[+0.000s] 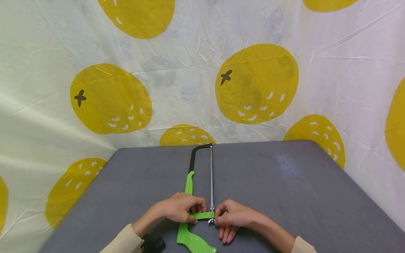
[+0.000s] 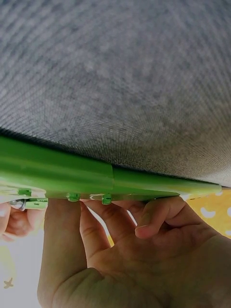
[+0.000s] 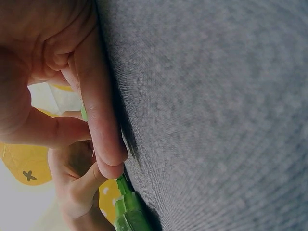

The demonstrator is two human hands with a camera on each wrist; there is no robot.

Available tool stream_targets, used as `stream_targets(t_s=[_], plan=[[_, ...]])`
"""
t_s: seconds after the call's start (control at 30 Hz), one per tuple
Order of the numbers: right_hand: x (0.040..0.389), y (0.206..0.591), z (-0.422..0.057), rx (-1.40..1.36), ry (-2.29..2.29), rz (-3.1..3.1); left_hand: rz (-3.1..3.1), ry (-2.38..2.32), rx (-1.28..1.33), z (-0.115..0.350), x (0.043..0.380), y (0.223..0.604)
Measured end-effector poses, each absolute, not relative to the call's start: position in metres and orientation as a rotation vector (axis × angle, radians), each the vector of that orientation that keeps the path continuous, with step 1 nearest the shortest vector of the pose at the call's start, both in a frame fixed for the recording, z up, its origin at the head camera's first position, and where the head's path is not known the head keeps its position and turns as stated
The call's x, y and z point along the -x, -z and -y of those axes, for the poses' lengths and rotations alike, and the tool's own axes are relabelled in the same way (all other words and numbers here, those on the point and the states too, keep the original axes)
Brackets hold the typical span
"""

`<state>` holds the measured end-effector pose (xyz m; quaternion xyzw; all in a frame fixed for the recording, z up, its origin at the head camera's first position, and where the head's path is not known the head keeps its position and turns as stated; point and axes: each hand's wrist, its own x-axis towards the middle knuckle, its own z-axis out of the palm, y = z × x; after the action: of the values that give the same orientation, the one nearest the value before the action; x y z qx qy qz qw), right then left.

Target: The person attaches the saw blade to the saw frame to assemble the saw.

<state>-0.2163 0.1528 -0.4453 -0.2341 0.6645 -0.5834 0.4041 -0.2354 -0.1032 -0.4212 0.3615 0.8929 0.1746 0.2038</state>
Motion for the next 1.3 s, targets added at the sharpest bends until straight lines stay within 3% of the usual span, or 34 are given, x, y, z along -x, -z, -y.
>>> stream_targets(t_s=[1.3], plan=[[0.2160,0.4473,-0.1517,0.612,1.486,-1.690,-2.514,-0.470,-1.014,0.1021,0.2339,0.4202]])
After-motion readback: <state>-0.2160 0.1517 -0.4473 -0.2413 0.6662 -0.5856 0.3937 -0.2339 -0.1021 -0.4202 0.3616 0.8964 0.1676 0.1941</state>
